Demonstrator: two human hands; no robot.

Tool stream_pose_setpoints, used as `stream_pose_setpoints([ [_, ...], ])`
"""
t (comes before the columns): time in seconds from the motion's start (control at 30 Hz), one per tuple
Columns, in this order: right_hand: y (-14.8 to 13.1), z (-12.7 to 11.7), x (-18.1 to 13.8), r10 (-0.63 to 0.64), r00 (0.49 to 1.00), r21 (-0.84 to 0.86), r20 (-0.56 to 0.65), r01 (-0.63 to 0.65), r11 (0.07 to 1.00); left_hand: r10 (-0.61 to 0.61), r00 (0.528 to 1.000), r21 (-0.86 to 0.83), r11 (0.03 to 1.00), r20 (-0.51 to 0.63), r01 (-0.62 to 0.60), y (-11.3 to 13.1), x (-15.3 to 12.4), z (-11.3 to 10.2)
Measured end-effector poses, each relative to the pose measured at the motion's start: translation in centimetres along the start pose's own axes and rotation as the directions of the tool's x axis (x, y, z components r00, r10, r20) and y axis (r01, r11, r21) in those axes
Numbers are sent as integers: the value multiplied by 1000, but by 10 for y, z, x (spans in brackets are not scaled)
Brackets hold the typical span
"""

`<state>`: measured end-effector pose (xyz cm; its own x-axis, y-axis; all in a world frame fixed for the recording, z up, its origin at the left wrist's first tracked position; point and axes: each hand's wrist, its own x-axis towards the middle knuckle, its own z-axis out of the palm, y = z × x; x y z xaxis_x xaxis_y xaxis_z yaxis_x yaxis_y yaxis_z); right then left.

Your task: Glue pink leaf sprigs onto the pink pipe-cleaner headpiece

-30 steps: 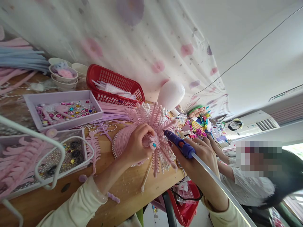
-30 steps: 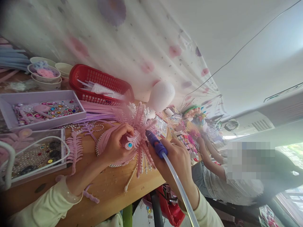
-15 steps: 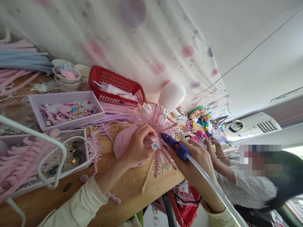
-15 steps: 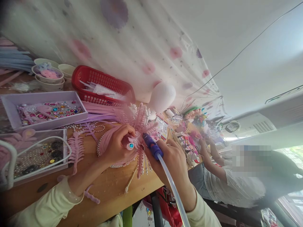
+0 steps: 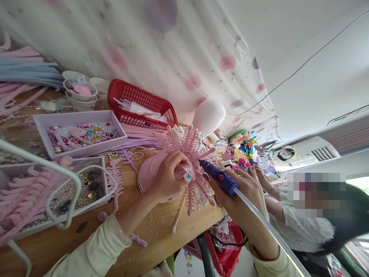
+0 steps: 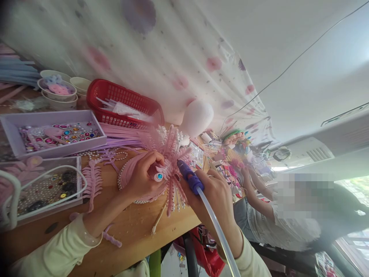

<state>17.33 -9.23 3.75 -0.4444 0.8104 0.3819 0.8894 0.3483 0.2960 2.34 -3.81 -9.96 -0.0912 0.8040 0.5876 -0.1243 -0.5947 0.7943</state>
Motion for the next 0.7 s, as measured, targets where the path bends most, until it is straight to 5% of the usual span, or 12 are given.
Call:
stream_pose_setpoints([
  [0.3, -2, 10, 1, 16, 997, 37, 75, -19, 999, 12, 1000, 3, 1000, 1, -12, 0, 0, -1],
  [0.7, 0, 3, 3, -5, 1000, -17, -9, 5, 1000, 2, 1000, -9, 1000, 8, -2, -1, 0, 0],
])
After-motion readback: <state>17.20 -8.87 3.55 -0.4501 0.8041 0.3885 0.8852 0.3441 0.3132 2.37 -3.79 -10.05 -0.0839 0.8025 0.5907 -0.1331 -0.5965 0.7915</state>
